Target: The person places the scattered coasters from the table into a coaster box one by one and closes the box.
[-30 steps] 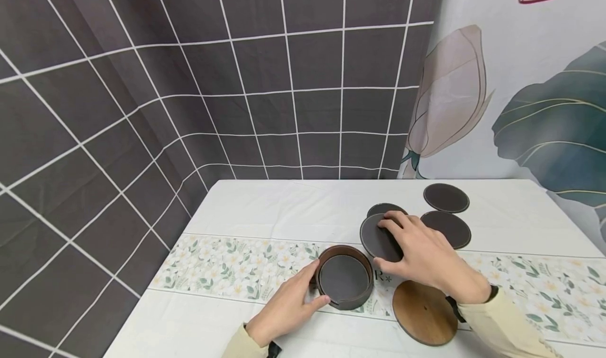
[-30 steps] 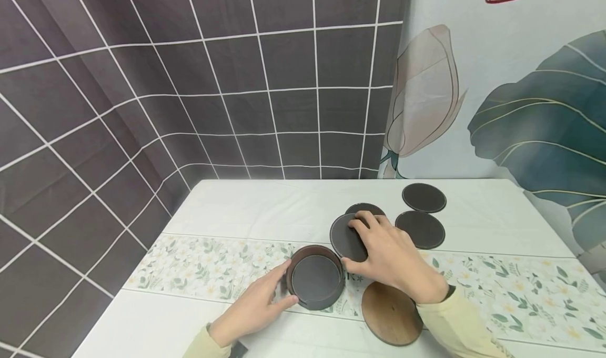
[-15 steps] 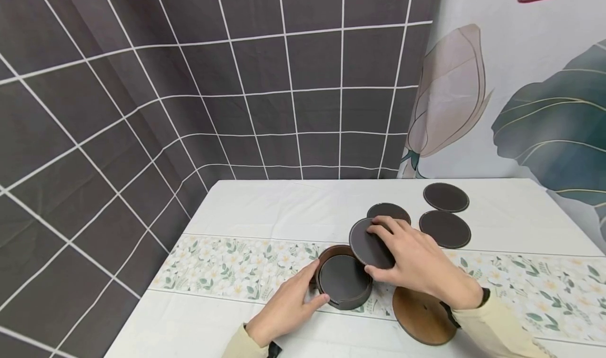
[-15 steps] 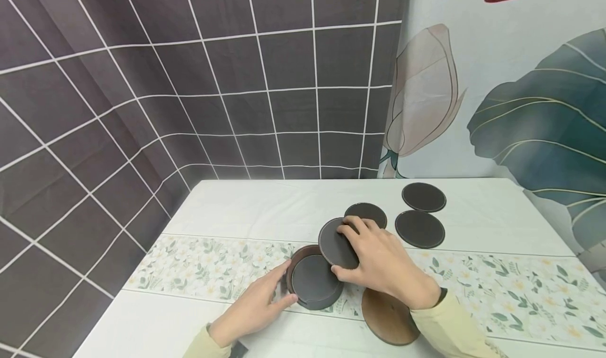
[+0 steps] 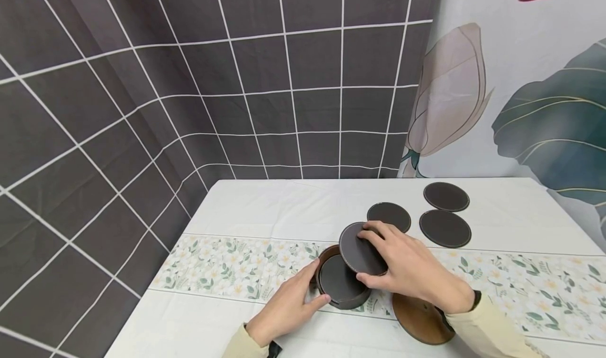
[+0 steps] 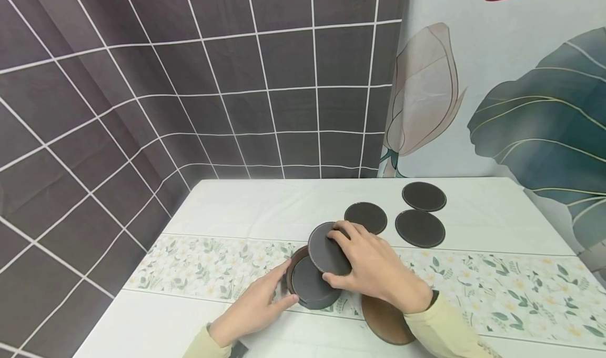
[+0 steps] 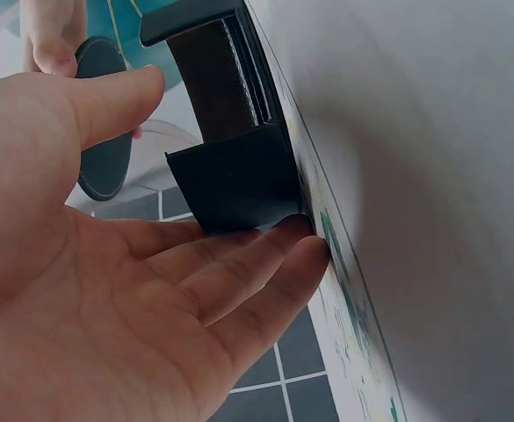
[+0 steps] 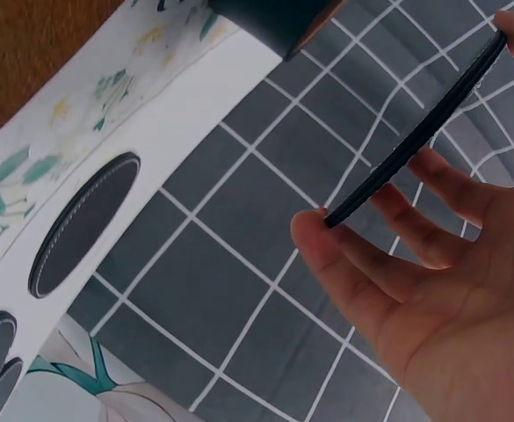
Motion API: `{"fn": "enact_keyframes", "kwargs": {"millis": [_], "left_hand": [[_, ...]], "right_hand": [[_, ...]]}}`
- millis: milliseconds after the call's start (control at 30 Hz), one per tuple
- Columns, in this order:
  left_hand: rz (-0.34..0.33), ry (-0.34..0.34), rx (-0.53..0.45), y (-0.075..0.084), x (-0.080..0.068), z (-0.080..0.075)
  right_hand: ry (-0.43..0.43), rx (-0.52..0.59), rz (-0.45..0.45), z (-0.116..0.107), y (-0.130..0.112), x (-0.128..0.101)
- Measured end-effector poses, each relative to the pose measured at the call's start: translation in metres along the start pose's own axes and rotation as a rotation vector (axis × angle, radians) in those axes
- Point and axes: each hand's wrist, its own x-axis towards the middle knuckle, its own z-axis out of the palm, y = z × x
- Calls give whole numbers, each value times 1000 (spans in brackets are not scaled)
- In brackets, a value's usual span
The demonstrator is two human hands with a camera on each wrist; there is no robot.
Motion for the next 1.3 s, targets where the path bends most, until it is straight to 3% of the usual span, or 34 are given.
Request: {"fn": "enact_keyframes", "kwargs": {"millis": [867, 1300], "left_hand": [[-36, -51, -35, -2, 2, 1], [-34, -55, -44, -1, 2, 0]], "right_hand": [[-23, 50, -112, 31, -15, -4], [-52, 69, -79, 36, -18, -4]]}}
